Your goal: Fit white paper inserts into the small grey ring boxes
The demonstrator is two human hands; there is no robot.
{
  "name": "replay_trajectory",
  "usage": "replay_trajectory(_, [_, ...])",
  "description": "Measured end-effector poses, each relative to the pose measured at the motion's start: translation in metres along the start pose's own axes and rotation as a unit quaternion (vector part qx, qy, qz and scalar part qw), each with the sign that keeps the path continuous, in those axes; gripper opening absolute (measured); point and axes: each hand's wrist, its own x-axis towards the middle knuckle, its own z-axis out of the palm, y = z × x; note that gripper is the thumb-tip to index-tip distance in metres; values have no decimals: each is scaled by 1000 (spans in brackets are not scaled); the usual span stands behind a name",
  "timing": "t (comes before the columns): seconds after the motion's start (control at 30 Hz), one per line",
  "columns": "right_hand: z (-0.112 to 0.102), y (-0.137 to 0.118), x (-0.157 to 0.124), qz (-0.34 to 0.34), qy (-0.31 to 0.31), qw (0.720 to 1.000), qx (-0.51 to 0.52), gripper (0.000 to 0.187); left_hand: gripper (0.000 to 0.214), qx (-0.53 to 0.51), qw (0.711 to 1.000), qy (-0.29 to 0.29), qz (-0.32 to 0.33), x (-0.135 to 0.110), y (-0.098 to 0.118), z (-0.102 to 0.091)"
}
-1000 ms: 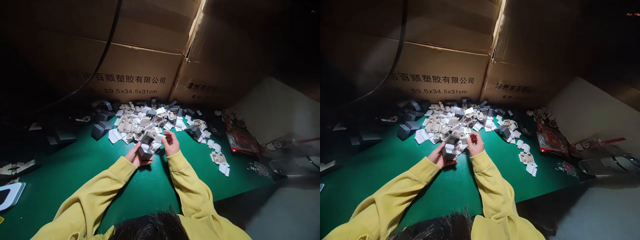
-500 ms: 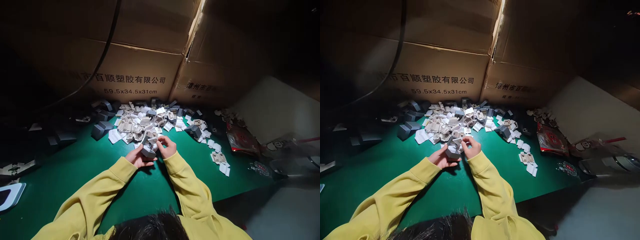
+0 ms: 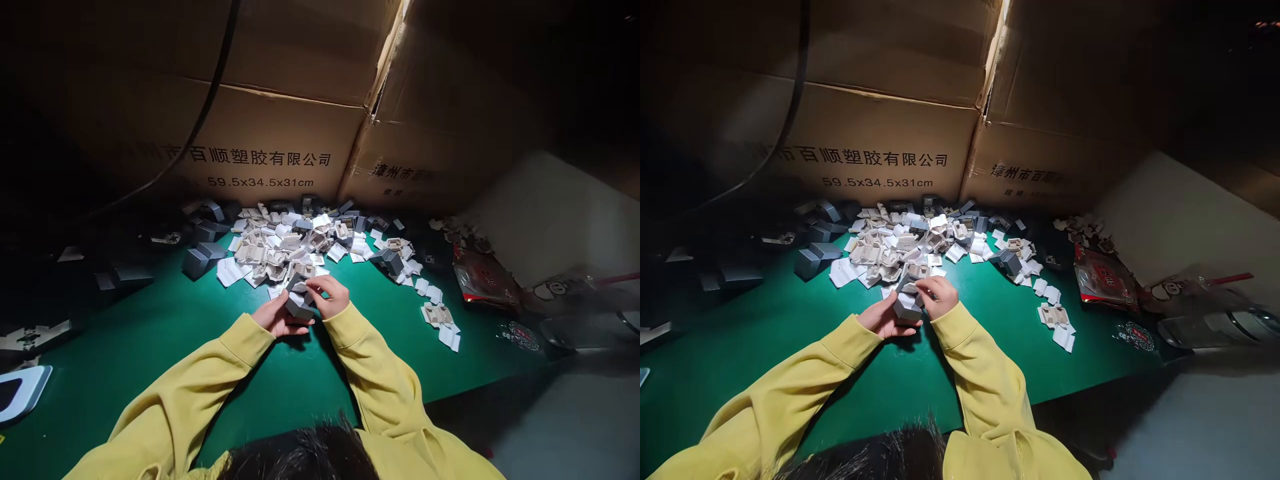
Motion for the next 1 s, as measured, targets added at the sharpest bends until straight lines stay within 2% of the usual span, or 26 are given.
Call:
replay_trajectory(0.13, [3,8,0,-20,16,999,-30,16,46,36,999,-25,-7,-3,0,-3])
replay_trajectory(0.3, [3,7,-2,-16,24,999,-28,8,52,55,997,-46,-9,1,-2,-9])
replay_trajectory(0.47, [1,-4,-1,27,29,999,-25,11,53,50,998,-47,-1,3,-5,-11])
replay_trajectory(0.67, [-1,-8,1,53,23,998,-30,6,53,67,994,-84,8,-4,-4,-7])
replay_trajectory(0.87, [1,-8,1,41,25,998,-35,6,67,69,996,-59,19,-5,-3,-1])
replay_trajectory(1.0, [4,-5,1,43,21,999,-23,10,47,42,998,-37,32,4,-7,-8])
